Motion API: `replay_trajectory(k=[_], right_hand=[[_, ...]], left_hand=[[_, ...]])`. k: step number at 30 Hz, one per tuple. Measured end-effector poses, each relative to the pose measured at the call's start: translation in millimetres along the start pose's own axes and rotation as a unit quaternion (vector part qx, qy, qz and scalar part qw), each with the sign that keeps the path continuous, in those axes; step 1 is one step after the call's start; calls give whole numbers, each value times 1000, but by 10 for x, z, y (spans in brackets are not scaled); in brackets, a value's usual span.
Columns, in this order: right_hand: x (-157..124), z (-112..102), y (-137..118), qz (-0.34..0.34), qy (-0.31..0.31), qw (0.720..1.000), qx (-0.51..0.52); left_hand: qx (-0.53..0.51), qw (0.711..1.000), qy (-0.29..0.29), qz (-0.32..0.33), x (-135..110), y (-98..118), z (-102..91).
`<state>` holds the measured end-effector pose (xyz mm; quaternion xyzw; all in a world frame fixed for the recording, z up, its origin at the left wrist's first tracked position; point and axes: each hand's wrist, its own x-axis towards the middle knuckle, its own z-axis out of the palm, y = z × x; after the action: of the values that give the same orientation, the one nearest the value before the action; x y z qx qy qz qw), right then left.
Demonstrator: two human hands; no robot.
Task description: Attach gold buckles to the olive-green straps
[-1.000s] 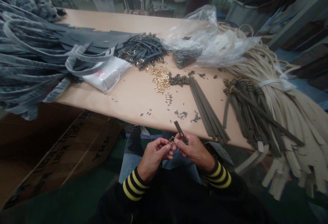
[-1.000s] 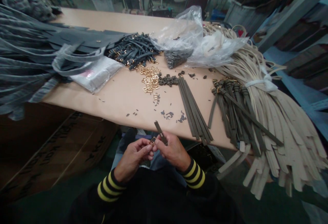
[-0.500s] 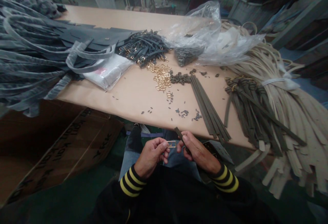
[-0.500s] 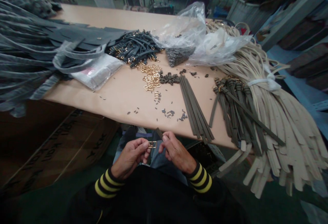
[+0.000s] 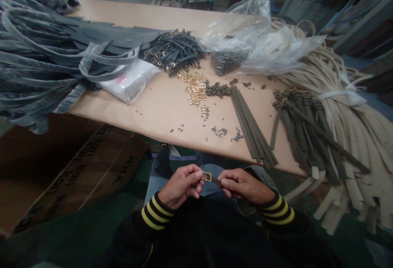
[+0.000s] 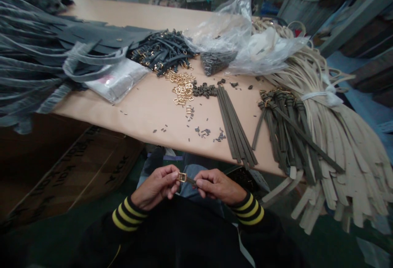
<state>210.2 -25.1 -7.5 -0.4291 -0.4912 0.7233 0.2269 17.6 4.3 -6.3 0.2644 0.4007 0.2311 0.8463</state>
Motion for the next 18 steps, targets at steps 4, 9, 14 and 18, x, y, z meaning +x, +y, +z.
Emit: replay_trajectory(k=[4,9,14,18], right_hand=[[-12,-29,29,12,-32,999,5],[-5,-42,62,22,-44,999,22],[10,-49,77,19,-43,999,21],[37,-48,103,19,-26,999,-2]], left_hand=[[1,999,-28,-33,-5,-16,-18],[-33,996,-54,-57,14,-59,-40],[-55,995,-69,-54,30,-83,-44],[-7,1000,-21,-19,33,-83,3]])
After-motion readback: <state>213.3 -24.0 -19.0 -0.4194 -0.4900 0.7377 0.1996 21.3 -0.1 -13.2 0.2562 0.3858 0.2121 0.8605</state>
